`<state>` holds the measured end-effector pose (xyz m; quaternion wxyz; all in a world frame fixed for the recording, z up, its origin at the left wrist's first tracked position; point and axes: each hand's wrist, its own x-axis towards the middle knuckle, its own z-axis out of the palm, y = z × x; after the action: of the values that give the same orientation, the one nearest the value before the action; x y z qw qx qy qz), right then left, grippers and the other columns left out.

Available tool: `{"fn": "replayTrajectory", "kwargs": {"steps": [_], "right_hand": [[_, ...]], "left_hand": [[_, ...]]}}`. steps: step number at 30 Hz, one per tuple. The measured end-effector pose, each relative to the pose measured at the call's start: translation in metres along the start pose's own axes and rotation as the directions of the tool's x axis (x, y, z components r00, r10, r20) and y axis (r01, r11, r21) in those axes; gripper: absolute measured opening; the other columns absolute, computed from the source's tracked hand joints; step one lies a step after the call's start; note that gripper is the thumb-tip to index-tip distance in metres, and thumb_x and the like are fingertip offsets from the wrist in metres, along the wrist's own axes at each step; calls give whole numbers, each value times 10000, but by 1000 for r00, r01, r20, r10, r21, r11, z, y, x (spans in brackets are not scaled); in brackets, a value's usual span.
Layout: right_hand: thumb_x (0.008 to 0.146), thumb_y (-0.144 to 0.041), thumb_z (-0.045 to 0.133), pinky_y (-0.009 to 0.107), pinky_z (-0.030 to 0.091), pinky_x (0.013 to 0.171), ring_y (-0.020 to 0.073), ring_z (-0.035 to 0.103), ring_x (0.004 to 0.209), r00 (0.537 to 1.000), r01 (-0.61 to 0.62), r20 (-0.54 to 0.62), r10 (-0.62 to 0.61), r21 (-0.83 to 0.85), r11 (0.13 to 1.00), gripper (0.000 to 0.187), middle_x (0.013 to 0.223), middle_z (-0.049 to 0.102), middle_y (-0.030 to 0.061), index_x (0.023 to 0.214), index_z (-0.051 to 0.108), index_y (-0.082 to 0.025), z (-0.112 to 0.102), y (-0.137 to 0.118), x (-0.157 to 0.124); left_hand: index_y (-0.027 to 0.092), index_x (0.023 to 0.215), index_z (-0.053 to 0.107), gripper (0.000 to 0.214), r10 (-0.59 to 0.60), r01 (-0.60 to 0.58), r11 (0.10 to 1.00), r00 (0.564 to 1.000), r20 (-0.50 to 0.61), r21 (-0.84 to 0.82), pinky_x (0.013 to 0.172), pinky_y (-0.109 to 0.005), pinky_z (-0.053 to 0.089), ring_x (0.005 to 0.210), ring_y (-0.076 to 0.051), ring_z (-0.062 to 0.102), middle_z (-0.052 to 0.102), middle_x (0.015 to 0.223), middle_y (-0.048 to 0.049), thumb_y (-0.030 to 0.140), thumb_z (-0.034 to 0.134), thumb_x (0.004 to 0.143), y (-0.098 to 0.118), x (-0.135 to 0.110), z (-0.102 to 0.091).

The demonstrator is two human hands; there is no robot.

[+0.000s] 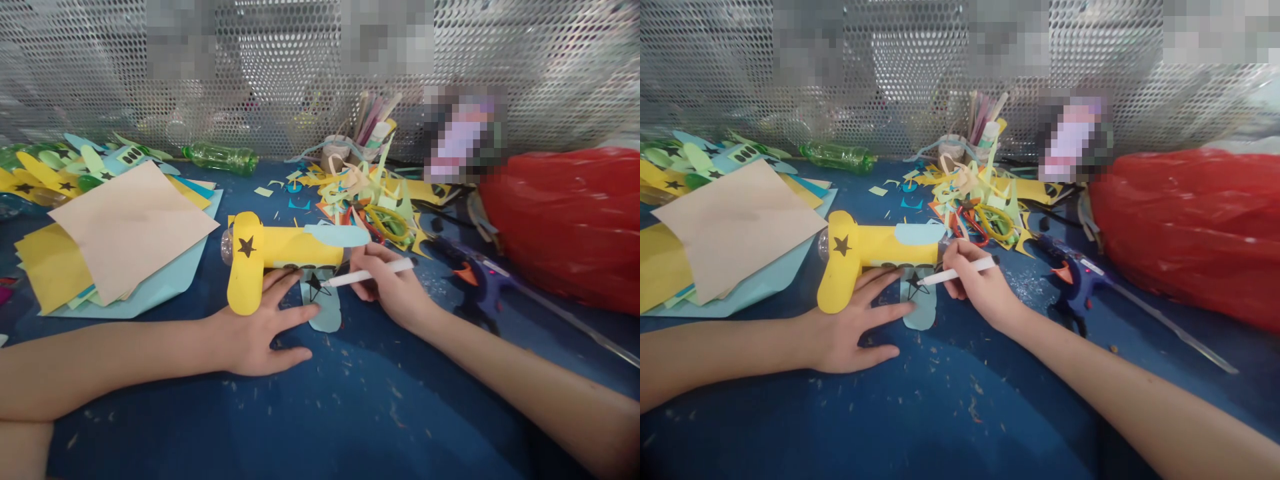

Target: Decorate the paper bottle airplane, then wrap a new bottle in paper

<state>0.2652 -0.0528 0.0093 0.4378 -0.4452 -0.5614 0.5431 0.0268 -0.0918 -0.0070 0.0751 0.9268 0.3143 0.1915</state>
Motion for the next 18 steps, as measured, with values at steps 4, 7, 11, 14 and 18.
{"fn": "replayTrajectory", "kwargs": {"steps": [4, 7, 11, 14, 18], "right_hand": [[849, -238, 592, 191, 232, 370, 42, 372, 364, 997, 66, 45, -66, 0, 998, 237, 433, 440, -98, 669, 441, -212, 0, 4, 0], [855, -216, 586, 190, 232, 372, 37, 370, 355, 995, 84, 56, -83, -18, 996, 248, 419, 438, -108, 670, 420, -215, 0, 6, 0], [866, -218, 581, 193, 255, 384, 38, 401, 361, 994, 97, 60, -94, -54, 994, 251, 422, 461, -106, 675, 419, -216, 1, 7, 1], [868, -219, 580, 196, 266, 391, 39, 414, 369, 994, 101, 59, -96, -81, 992, 238, 428, 476, -104, 685, 428, -216, 1, 7, 1], [864, -206, 570, 199, 260, 389, 39, 404, 362, 994, 94, 67, -87, -109, 990, 239, 418, 475, -105, 678, 421, -216, 2, 7, 1]], "left_hand": [[244, 1279, 604, 516, 5, -5, 1000, 1000, -5, -10, 1090, -586, 325, 1348, -406, 347, 335, 1494, -169, 533, 587, 852, 0, 0, 0], [246, 1279, 604, 517, 6, -6, 1000, 1000, -14, -11, 1087, -588, 330, 1346, -407, 351, 343, 1490, -170, 534, 590, 850, 0, 0, 0], [250, 1282, 601, 516, 9, -10, 1000, 1000, -16, -9, 1085, -588, 332, 1338, -407, 363, 351, 1491, -163, 530, 595, 849, 0, 0, 0], [246, 1275, 605, 513, 9, -9, 1000, 1000, -17, -14, 1087, -583, 332, 1339, -402, 359, 346, 1496, -159, 526, 602, 846, 0, 0, -1], [244, 1277, 602, 508, 18, -18, 1000, 1000, -18, -12, 1091, -578, 329, 1347, -397, 349, 344, 1490, -165, 528, 586, 856, -1, 0, -1]]}}
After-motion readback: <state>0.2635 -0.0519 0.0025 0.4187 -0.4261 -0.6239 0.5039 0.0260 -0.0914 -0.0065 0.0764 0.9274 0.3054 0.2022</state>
